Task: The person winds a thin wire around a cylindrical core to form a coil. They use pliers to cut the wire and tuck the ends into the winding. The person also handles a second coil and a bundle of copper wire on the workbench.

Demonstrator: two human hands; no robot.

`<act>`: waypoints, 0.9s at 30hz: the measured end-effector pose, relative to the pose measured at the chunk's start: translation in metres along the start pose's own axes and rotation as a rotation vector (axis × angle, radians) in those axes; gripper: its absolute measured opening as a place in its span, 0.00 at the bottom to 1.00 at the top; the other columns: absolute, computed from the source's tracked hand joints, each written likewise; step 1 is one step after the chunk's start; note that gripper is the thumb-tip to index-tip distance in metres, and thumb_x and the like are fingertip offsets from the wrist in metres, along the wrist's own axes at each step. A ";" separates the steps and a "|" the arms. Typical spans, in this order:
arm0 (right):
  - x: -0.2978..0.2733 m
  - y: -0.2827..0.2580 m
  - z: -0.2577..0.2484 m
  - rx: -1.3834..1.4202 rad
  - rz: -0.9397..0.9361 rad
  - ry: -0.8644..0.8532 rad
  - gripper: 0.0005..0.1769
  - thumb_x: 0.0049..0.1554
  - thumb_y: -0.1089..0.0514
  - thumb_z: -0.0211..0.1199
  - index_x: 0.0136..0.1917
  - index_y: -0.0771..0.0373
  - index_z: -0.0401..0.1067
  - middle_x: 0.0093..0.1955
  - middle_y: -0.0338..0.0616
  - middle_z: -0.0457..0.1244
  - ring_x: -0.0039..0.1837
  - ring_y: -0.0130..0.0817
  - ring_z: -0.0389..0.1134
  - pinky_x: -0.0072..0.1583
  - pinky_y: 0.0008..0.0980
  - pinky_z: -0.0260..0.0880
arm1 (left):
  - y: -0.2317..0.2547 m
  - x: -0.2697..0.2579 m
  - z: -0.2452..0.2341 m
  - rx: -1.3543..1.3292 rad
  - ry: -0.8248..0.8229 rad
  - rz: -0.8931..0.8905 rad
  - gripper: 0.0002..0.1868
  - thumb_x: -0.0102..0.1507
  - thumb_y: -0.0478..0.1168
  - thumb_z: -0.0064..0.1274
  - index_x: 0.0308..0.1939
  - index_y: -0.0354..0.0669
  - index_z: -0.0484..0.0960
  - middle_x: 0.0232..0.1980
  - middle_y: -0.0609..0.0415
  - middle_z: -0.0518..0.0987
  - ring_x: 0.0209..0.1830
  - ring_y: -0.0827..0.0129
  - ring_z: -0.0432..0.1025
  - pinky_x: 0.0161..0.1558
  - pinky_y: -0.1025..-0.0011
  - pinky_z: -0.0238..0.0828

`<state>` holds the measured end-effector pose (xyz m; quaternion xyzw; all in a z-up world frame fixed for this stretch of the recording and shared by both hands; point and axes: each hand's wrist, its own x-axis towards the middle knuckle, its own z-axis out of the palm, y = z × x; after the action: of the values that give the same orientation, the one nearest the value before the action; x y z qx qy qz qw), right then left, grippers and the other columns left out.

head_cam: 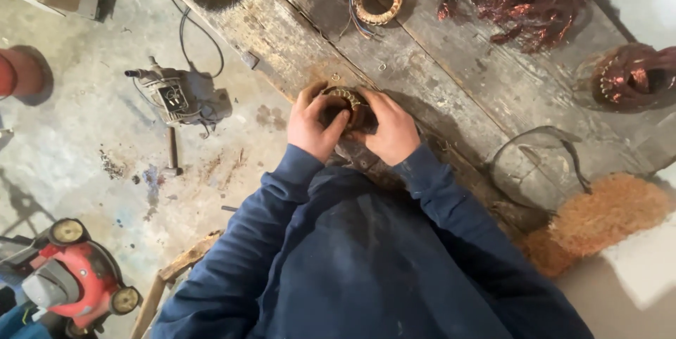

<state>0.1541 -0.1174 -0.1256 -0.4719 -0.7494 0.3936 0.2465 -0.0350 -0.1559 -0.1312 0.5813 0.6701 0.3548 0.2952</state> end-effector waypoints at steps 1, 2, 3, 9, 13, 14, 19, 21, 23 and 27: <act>0.001 0.001 -0.001 -0.001 -0.004 -0.006 0.47 0.44 0.54 0.79 0.73 0.63 0.64 0.68 0.55 0.64 0.67 0.54 0.66 0.64 0.43 0.69 | 0.002 0.002 -0.002 -0.001 0.006 -0.004 0.15 0.59 0.46 0.62 0.48 0.46 0.86 0.67 0.42 0.75 0.65 0.46 0.71 0.66 0.58 0.69; 0.001 0.003 -0.001 0.009 -0.006 -0.009 0.47 0.44 0.54 0.79 0.73 0.62 0.64 0.68 0.55 0.64 0.67 0.53 0.67 0.64 0.43 0.70 | 0.004 0.003 -0.005 0.084 -0.033 0.075 0.14 0.57 0.46 0.63 0.45 0.48 0.88 0.66 0.42 0.75 0.64 0.45 0.70 0.65 0.57 0.67; 0.002 0.004 -0.001 0.019 -0.008 -0.012 0.46 0.44 0.55 0.79 0.72 0.62 0.65 0.68 0.55 0.64 0.68 0.52 0.67 0.65 0.43 0.70 | 0.006 0.005 -0.008 0.170 -0.073 0.154 0.12 0.55 0.45 0.64 0.42 0.50 0.90 0.65 0.42 0.76 0.63 0.44 0.70 0.65 0.55 0.65; 0.007 -0.004 -0.011 0.020 -0.027 -0.052 0.48 0.43 0.49 0.82 0.71 0.64 0.64 0.67 0.57 0.63 0.66 0.54 0.67 0.63 0.44 0.70 | 0.001 0.018 0.001 0.156 -0.071 0.086 0.10 0.55 0.46 0.64 0.38 0.49 0.90 0.63 0.48 0.79 0.62 0.48 0.71 0.64 0.57 0.67; 0.005 -0.003 -0.011 0.040 -0.030 -0.055 0.49 0.44 0.48 0.81 0.73 0.63 0.63 0.66 0.56 0.64 0.66 0.54 0.67 0.63 0.44 0.70 | -0.006 0.019 0.003 0.103 -0.088 0.088 0.11 0.57 0.45 0.64 0.40 0.46 0.89 0.62 0.51 0.80 0.61 0.53 0.74 0.65 0.57 0.68; 0.005 0.001 -0.009 0.016 -0.048 -0.052 0.49 0.44 0.49 0.81 0.73 0.64 0.63 0.66 0.56 0.64 0.66 0.54 0.67 0.63 0.44 0.70 | -0.003 0.019 0.002 0.131 -0.077 0.144 0.12 0.57 0.43 0.63 0.41 0.44 0.88 0.62 0.49 0.79 0.61 0.50 0.72 0.64 0.57 0.68; 0.003 0.000 -0.009 -0.040 0.001 -0.064 0.45 0.45 0.48 0.79 0.70 0.63 0.65 0.66 0.54 0.64 0.66 0.55 0.67 0.62 0.44 0.71 | 0.008 0.020 0.000 0.287 -0.028 0.311 0.12 0.56 0.39 0.61 0.43 0.41 0.86 0.62 0.49 0.78 0.61 0.50 0.70 0.63 0.58 0.68; 0.004 -0.005 -0.012 -0.018 -0.025 -0.055 0.46 0.45 0.45 0.80 0.69 0.65 0.64 0.66 0.55 0.64 0.65 0.56 0.67 0.61 0.46 0.70 | 0.021 0.022 -0.009 0.408 -0.021 0.378 0.15 0.52 0.41 0.64 0.42 0.40 0.86 0.60 0.48 0.77 0.61 0.50 0.70 0.63 0.54 0.67; 0.005 -0.003 -0.012 -0.011 -0.035 -0.052 0.46 0.46 0.44 0.79 0.70 0.65 0.64 0.66 0.56 0.64 0.65 0.56 0.67 0.61 0.45 0.70 | 0.030 0.021 -0.016 0.408 -0.012 0.395 0.13 0.52 0.41 0.64 0.40 0.43 0.86 0.60 0.49 0.78 0.61 0.50 0.69 0.63 0.54 0.67; 0.005 -0.005 -0.012 -0.020 0.006 -0.078 0.47 0.45 0.42 0.80 0.69 0.65 0.63 0.66 0.55 0.64 0.65 0.56 0.67 0.61 0.45 0.70 | 0.023 0.019 -0.018 0.365 -0.049 0.370 0.10 0.55 0.40 0.64 0.40 0.46 0.87 0.62 0.54 0.79 0.63 0.54 0.70 0.64 0.57 0.67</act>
<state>0.1582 -0.1093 -0.1145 -0.4609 -0.7608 0.4050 0.2115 -0.0391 -0.1378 -0.1020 0.7460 0.5979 0.2621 0.1315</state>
